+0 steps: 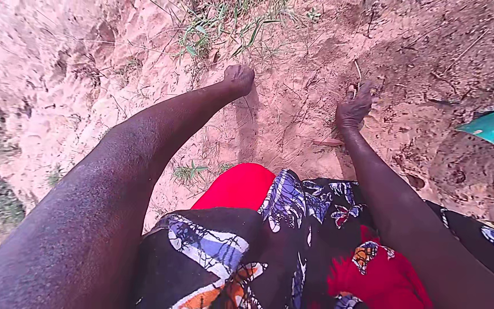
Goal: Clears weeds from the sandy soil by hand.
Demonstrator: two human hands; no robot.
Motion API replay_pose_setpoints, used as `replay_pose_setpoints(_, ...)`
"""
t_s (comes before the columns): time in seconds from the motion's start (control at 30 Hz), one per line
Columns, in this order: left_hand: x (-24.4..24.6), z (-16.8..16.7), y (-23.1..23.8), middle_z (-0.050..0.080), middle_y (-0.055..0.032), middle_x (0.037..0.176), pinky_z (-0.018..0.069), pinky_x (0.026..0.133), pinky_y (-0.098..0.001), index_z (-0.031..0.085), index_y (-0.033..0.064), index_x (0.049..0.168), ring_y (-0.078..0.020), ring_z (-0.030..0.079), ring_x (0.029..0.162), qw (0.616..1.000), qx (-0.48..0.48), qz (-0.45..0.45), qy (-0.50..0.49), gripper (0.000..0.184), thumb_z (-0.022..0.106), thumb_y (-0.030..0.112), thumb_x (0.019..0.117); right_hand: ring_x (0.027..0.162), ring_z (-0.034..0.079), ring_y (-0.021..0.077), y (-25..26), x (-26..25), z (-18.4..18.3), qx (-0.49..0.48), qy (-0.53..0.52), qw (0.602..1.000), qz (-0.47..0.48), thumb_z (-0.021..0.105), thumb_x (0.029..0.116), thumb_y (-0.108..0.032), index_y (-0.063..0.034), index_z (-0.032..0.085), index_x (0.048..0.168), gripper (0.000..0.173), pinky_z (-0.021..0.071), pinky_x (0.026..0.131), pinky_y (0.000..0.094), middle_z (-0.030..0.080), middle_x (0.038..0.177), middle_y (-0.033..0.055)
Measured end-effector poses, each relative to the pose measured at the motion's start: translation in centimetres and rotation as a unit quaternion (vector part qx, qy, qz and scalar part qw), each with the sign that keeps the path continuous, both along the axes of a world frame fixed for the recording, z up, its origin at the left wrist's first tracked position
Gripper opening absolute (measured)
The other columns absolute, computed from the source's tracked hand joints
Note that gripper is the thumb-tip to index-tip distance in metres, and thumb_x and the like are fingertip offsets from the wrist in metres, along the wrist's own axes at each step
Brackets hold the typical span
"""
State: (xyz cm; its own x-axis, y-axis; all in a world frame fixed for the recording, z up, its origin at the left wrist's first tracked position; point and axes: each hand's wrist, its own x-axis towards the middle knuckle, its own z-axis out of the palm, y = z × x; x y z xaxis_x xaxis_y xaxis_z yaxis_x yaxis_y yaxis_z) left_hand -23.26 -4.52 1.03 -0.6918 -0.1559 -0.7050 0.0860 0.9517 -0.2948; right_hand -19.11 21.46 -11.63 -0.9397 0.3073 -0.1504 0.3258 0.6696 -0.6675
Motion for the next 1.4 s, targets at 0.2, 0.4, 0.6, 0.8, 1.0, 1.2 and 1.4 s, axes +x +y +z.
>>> replay_pose_setpoints(0.2,-2.0,1.2,1.0,0.060,-0.0333,0.129,0.0400,0.101,-0.0697,0.062,-0.0110,0.120,-0.0491,0.055,0.128,0.997,-0.018,0.031,-0.066,0.032,0.059,0.014,0.1011,0.132,0.057,0.0437,0.2,0.0,0.0,0.006,-0.044,0.999,0.015,0.058,0.0940,-0.002,0.0059,0.040,0.153,0.062,0.0422,0.110,0.0559,0.058,0.141,0.0302)
replay_pose_setpoints(0.4,-0.8,0.3,0.5,0.063,-0.0322,0.122,0.0456,0.091,-0.0703,0.064,-0.0087,0.112,-0.0503,0.059,0.120,0.998,-0.009,-0.023,-0.063,0.025,0.055,0.011,0.1003,0.132,0.057,0.0446,0.3,0.1,0.3,0.002,-0.045,0.999,0.030,0.052,0.1019,-0.008,0.0036,0.045,0.151,0.051,0.0425,0.110,0.0569,0.057,0.142,0.0303)
replay_pose_setpoints(0.6,1.9,-0.6,-0.4,0.063,-0.0326,0.121,0.0490,0.091,-0.0662,0.063,-0.0121,0.112,-0.0503,0.060,0.120,0.997,0.036,-0.057,-0.027,0.023,0.052,0.005,0.1016,0.129,0.059,0.0451,0.3,-0.1,0.1,0.004,-0.049,0.998,0.034,0.051,0.1025,-0.009,0.0028,0.045,0.151,0.050,0.0448,0.107,0.0583,0.059,0.140,0.0303)
replay_pose_setpoints(0.8,4.4,-0.4,1.0,0.065,-0.0330,0.115,0.0492,0.089,-0.0664,0.062,-0.0111,0.113,-0.0501,0.063,0.115,0.993,0.108,0.014,-0.045,0.027,0.048,0.011,0.1040,0.125,0.061,0.0461,0.0,-0.2,0.0,0.010,-0.033,0.999,0.029,0.045,0.1061,-0.012,0.0030,0.051,0.144,0.041,0.0472,0.102,0.0594,0.061,0.135,0.0294)
replay_pose_setpoints(1.0,10.6,-0.4,2.4,0.066,-0.0244,0.115,0.0510,0.089,-0.0592,0.061,-0.0008,0.122,-0.0429,0.066,0.110,0.986,0.159,-0.017,-0.045,0.032,0.040,0.021,0.1118,0.130,0.059,0.0435,0.1,-0.2,-0.3,-0.003,-0.029,0.999,0.034,0.046,0.1057,-0.012,0.0032,0.048,0.148,0.045,0.0451,0.107,0.0558,0.059,0.140,0.0290)
replay_pose_setpoints(1.2,4.6,-0.8,1.1,0.053,-0.0265,0.141,0.0528,0.085,-0.0631,0.051,-0.0044,0.134,-0.0479,0.064,0.113,0.988,0.124,-0.082,0.048,0.030,0.038,0.002,0.1078,0.129,0.058,0.0462,0.4,-0.1,-0.2,0.003,-0.034,0.998,0.043,0.046,0.1073,-0.014,0.0038,0.047,0.148,0.045,0.0451,0.106,0.0588,0.058,0.140,0.0313)
replay_pose_setpoints(1.4,-0.4,-1.9,0.0,0.057,-0.0324,0.134,0.0514,0.090,-0.0665,0.044,-0.0046,0.143,-0.0526,0.061,0.119,0.996,0.055,-0.053,0.054,0.038,0.042,-0.002,0.1052,0.126,0.060,0.0477,0.4,-0.1,-0.1,0.011,-0.037,0.998,0.048,0.046,0.1073,-0.014,0.0037,0.048,0.147,0.044,0.0465,0.104,0.0592,0.059,0.137,0.0319)
